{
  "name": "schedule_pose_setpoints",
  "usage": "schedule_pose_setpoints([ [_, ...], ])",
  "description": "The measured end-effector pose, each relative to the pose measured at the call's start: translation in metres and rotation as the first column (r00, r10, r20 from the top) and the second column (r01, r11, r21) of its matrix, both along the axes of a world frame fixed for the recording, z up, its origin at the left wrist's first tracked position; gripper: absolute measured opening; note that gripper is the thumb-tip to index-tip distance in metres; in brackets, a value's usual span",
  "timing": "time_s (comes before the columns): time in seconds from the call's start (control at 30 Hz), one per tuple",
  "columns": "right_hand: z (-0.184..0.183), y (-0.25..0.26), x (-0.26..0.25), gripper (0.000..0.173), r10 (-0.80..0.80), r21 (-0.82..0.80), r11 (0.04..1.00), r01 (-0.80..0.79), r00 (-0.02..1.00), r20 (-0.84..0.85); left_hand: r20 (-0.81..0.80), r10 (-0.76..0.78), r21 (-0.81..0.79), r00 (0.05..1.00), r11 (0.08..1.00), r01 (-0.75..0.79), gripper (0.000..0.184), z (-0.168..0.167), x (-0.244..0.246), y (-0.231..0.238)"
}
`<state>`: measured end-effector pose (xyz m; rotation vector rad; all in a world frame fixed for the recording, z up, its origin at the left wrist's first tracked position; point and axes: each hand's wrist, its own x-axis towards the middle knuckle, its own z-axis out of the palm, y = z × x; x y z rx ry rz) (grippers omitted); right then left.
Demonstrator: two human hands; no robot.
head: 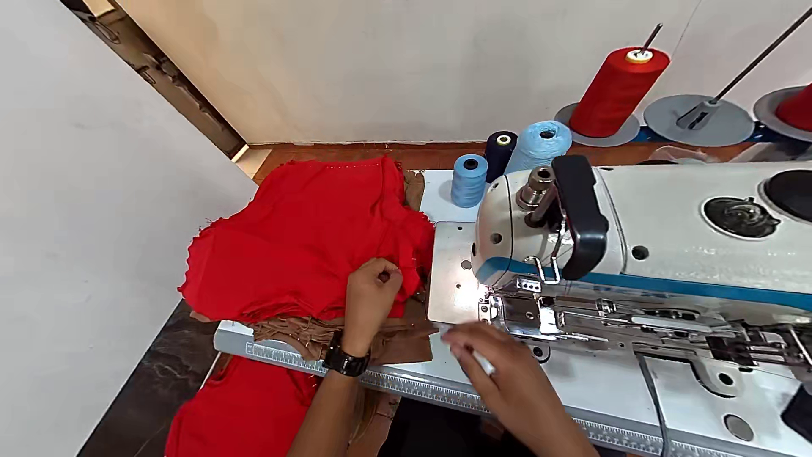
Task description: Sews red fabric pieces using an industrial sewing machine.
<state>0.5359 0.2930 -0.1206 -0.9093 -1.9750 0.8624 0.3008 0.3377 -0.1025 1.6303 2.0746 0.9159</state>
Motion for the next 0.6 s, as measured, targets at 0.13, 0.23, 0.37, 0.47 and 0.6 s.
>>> schedule_pose_setpoints([
  [0.13, 0.011, 0.041, -0.06, 0.032, -0.242, 0.08, 0.968, 0.238, 0.969, 0.046, 0.201, -0.021, 0.0, 0.979, 1.0, 0.022, 0.012, 0.022, -0.015, -0.006],
  [0.23, 0.026, 0.076, -0.099, 0.054, -0.261, 0.019, 0.965, 0.262, 0.947, 0.19, 0.104, -0.039, 0.101, 0.994, 0.995, 0.029, 0.009, 0.031, -0.014, -0.016],
  [0.37, 0.042, 0.127, -0.138, 0.031, -0.215, -0.127, 0.953, 0.275, 0.911, 0.353, 0.128, -0.049, 0.216, 0.991, 0.976, 0.02, 0.009, 0.048, -0.011, -0.031],
  [0.47, 0.052, 0.12, -0.12, 0.016, -0.171, -0.276, 0.937, 0.216, 0.969, 0.175, 0.394, -0.079, 0.265, 0.916, 0.964, -0.031, 0.014, 0.064, -0.021, -0.046],
  [0.6, 0.032, 0.044, -0.074, 0.012, -0.219, -0.163, 0.959, 0.233, 0.971, 0.098, 0.127, -0.013, 0.189, 0.992, 0.982, -0.011, 0.009, 0.057, -0.019, -0.082],
])
